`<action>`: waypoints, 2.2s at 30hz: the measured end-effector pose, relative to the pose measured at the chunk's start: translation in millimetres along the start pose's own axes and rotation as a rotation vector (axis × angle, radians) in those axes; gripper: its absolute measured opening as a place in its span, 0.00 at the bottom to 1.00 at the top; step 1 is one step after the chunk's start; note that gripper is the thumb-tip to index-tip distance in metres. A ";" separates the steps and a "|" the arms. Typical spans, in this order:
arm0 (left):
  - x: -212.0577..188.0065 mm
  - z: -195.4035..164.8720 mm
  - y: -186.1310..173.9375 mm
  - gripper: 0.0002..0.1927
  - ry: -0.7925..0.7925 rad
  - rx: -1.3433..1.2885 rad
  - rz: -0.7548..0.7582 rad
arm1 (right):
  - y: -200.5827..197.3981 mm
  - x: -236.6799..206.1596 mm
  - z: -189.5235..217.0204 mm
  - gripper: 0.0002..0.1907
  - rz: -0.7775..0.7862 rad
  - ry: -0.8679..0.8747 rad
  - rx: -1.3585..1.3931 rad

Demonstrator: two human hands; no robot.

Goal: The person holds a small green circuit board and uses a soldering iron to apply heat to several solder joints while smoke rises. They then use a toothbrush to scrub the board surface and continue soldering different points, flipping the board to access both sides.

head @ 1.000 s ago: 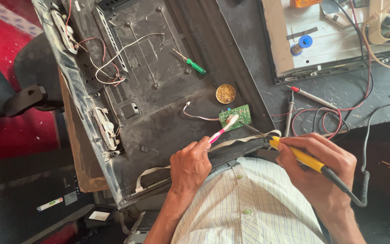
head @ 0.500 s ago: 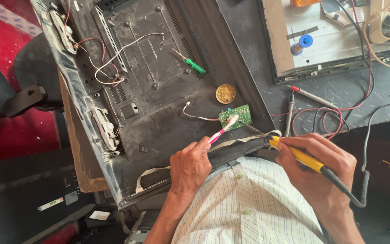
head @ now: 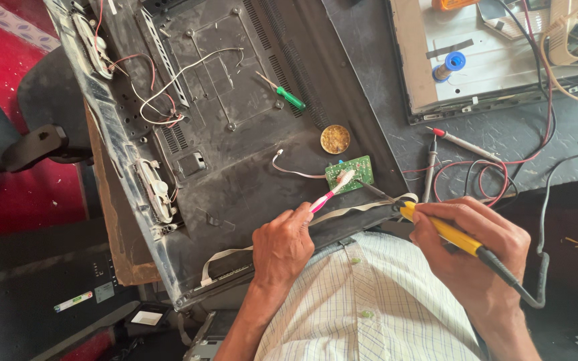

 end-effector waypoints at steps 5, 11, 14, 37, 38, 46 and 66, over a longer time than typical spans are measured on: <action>0.7 0.3 -0.2 0.08 -0.003 0.005 0.005 | -0.2 3.9 0.4 0.07 0.016 -0.046 -0.004; 0.4 0.4 0.8 0.09 0.000 -0.003 0.004 | -0.3 5.2 2.1 0.08 0.025 -0.023 -0.010; 0.7 0.7 1.1 0.09 0.006 -0.002 -0.007 | 0.7 3.4 1.6 0.07 0.030 0.112 0.005; -0.8 0.5 2.7 0.10 0.002 -0.012 -0.011 | -7.9 7.8 -2.0 0.12 0.130 -0.071 -0.100; -0.6 0.5 2.7 0.10 -0.007 -0.010 -0.001 | -7.8 7.9 -2.3 0.12 0.133 -0.075 -0.095; -1.8 0.4 3.1 0.11 -0.009 -0.009 0.006 | -8.2 9.2 -6.5 0.12 0.098 0.043 -0.041; -2.8 2.5 5.5 0.11 0.005 0.004 -0.018 | -0.6 -2.5 -8.2 0.08 -0.033 0.125 0.108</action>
Point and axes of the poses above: each hand's wrist, its own x-axis towards the middle knuckle, its own y-axis out of the palm, z = x × y, the point moved 1 cm from there along x, towards the middle knuckle, and after that the axes turned 2 degrees about x, right-handed, at the moved point
